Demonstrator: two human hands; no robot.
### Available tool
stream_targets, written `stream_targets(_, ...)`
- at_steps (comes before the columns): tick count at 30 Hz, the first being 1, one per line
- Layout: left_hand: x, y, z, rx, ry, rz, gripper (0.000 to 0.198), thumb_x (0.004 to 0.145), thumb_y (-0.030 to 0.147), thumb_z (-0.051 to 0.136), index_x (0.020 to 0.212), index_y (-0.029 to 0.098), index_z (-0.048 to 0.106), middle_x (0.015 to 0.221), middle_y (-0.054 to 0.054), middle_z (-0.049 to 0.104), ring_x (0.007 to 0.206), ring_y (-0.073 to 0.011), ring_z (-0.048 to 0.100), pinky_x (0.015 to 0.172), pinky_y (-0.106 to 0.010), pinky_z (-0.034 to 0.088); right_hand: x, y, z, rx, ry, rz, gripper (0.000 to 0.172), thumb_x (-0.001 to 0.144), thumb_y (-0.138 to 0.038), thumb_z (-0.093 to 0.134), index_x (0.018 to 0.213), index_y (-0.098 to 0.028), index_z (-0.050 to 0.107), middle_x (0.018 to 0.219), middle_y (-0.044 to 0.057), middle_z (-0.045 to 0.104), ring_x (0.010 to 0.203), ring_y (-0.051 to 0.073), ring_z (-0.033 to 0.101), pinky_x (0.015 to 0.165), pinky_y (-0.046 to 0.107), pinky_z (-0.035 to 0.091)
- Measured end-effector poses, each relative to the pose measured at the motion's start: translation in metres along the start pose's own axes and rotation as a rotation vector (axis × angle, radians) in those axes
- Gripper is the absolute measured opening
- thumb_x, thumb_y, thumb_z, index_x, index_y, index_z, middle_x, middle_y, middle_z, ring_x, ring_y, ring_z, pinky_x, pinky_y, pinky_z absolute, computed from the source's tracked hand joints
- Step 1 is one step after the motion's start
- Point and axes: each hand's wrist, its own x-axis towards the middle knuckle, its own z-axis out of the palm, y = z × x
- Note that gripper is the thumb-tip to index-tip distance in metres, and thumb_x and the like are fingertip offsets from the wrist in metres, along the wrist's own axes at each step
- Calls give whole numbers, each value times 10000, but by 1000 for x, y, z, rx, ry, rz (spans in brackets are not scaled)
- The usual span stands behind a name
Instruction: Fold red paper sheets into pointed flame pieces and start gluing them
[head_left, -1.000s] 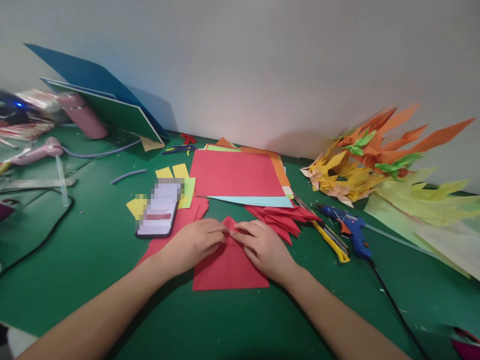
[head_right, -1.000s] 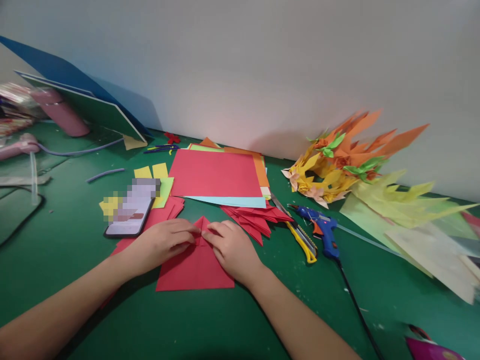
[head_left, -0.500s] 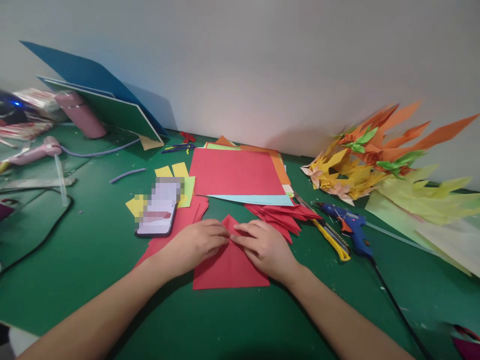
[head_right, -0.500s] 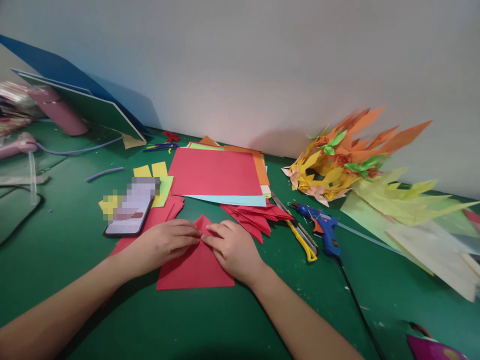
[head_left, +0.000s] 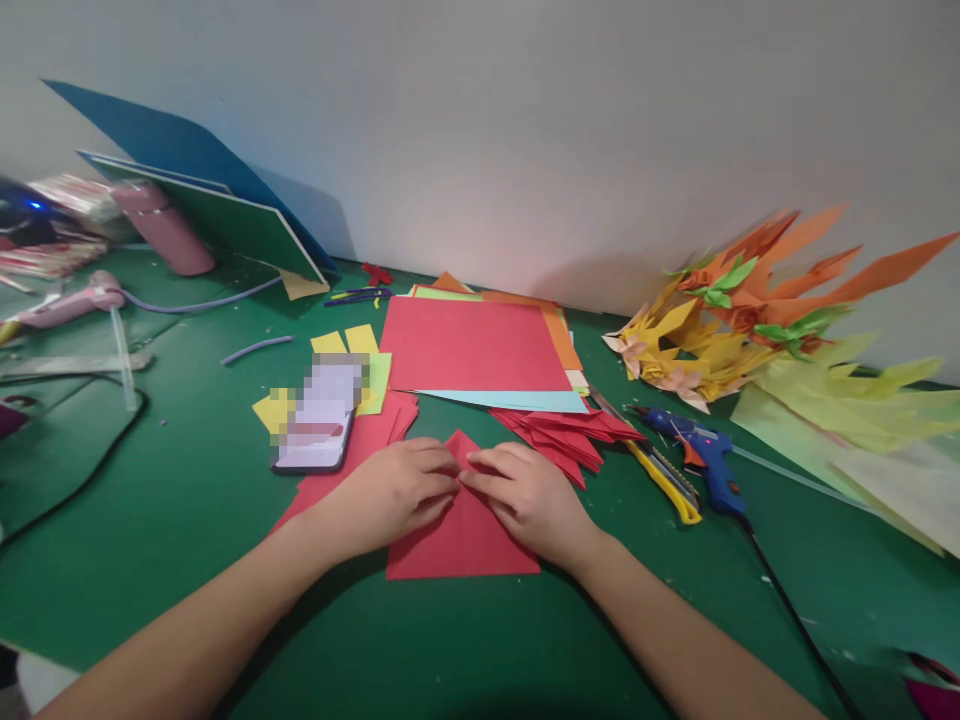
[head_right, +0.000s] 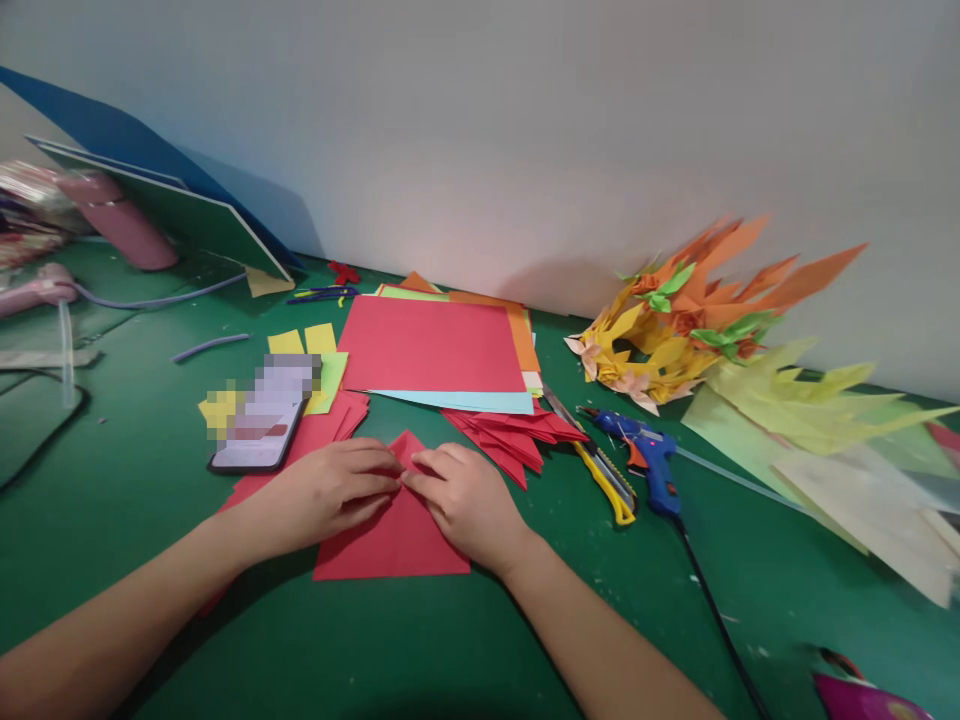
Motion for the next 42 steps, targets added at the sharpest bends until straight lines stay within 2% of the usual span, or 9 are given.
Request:
stream_targets(4, -2, 0, -2, 1, -13, -29, 247, 948, 172, 480, 889, 146, 719, 904, -91, 684, 913, -208, 622, 824, -363, 543, 1, -1, -1, -14, -30, 4, 300, 966, -144, 408, 995, -142, 706, 971, 112, 702, 795, 215, 576, 691, 350, 511)
stream_targets(11, -8, -4, -2, 9, -17, -117, 214, 935, 224, 514, 967, 206, 725, 1163, -113, 640, 1090, -244, 585, 922, -443, 508, 1, -3, -2, -3, -97, 26, 292, 950, -119, 415, 1036, -129, 694, 1015, 115, 701, 834, 233, 582, 705, 371, 510)
stream_targets(16, -8, -5, -3, -28, -77, -189, 205, 921, 245, 532, 989, 237, 726, 1299, -96, 604, 1218, -262, 522, 1008, -499, 447, -1, -3, 0, 11, -140, 37, 285, 932, -109, 444, 1083, -153, 681, 1096, 88, 707, 936, 236, 598, 773, 374, 512)
stream_targets(25, -8, -14, -4, -151, -150, -280, 188, 899, 307, 576, 994, 272, 734, 1375, -63, 554, 1320, -303, 401, 1036, -573, 373, 0, -2, 0, 25, -120, 44, 313, 934, -121, 419, 1084, -155, 692, 1095, 73, 720, 945, 244, 606, 794, 387, 522)
stream_targets(29, -7, -16, -10, -147, -194, -269, 192, 904, 310, 574, 1010, 314, 733, 1395, -38, 535, 1302, -309, 386, 1030, -599, 340, 0, -2, 0, 20, -136, 45, 321, 927, -108, 414, 1083, -159, 690, 1108, 72, 716, 943, 241, 606, 786, 385, 520)
stream_targets(33, -6, -14, -17, -97, -197, -205, 193, 909, 310, 572, 1008, 311, 738, 1370, -50, 550, 1214, -294, 426, 999, -543, 371, 1, -2, -2, 4, -174, 48, 315, 923, -103, 423, 1091, -157, 683, 1114, 75, 713, 943, 236, 607, 769, 374, 513)
stream_targets(36, -7, -11, -22, -40, -198, -155, 199, 914, 309, 564, 1005, 308, 741, 1264, -53, 602, 1127, -271, 457, 961, -478, 395, 1, -3, -2, -22, -198, 53, 321, 927, -101, 419, 1122, -156, 669, 1127, 80, 707, 954, 236, 604, 760, 371, 508)
stream_targets(42, -11, -7, -28, 1, -207, -190, 186, 915, 349, 572, 961, 292, 742, 999, -30, 680, 994, -233, 504, 975, -460, 319, 0, -3, 0, -19, -203, 60, 322, 933, -98, 417, 1117, -164, 673, 1139, 75, 706, 957, 225, 607, 759, 361, 505)
